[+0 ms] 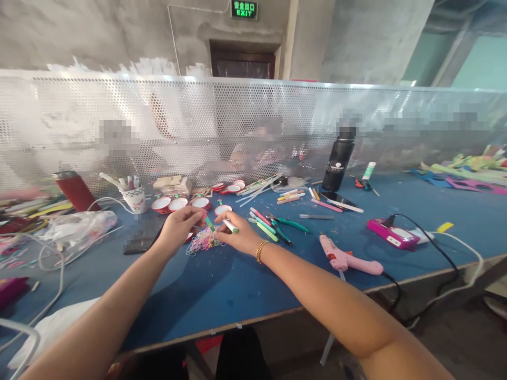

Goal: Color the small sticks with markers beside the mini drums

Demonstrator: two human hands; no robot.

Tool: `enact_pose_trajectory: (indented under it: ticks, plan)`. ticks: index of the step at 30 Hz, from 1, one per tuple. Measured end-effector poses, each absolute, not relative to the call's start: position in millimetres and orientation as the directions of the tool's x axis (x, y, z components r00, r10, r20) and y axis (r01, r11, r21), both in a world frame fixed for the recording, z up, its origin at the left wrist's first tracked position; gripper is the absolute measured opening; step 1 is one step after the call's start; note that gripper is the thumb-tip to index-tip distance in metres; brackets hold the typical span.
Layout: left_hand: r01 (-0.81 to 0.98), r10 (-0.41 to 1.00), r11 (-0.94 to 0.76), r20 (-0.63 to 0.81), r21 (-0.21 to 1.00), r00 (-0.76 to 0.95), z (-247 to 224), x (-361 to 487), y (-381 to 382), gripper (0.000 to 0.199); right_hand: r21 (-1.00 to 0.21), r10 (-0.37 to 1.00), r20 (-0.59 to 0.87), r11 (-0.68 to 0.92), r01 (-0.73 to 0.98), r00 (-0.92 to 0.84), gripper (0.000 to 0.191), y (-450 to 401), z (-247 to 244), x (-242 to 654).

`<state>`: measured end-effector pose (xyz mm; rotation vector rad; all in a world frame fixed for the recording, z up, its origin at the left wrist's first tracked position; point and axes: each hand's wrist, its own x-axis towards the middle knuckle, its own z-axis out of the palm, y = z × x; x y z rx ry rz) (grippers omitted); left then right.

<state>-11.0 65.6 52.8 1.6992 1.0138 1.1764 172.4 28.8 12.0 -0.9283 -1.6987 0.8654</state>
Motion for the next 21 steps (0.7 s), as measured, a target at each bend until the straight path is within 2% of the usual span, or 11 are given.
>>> enact_pose_trajectory:
  ticks: [4, 13, 21]
  plan:
    - [0.149, 0.931, -0.312, 0.271, 0.938, 0.244, 54, -12, 65, 0.036, -0.879, 0.88, 0.412, 0.452, 0.152, -0.235, 0.032, 30, 12, 174]
    - [0.021, 0.938, -0.093, 0.081, 0.995, 0.336, 57, -13, 58, 0.039, -0.921, 0.881, 0.373, 0.389, -0.004, -0.292, 0.034, 23, 17, 168]
    - [-0.045, 0.913, -0.07, 0.082, 0.997, 0.399, 55, -13, 58, 0.035, -0.931, 0.878, 0.361, 0.359, -0.066, -0.315, 0.036, 16, 21, 164]
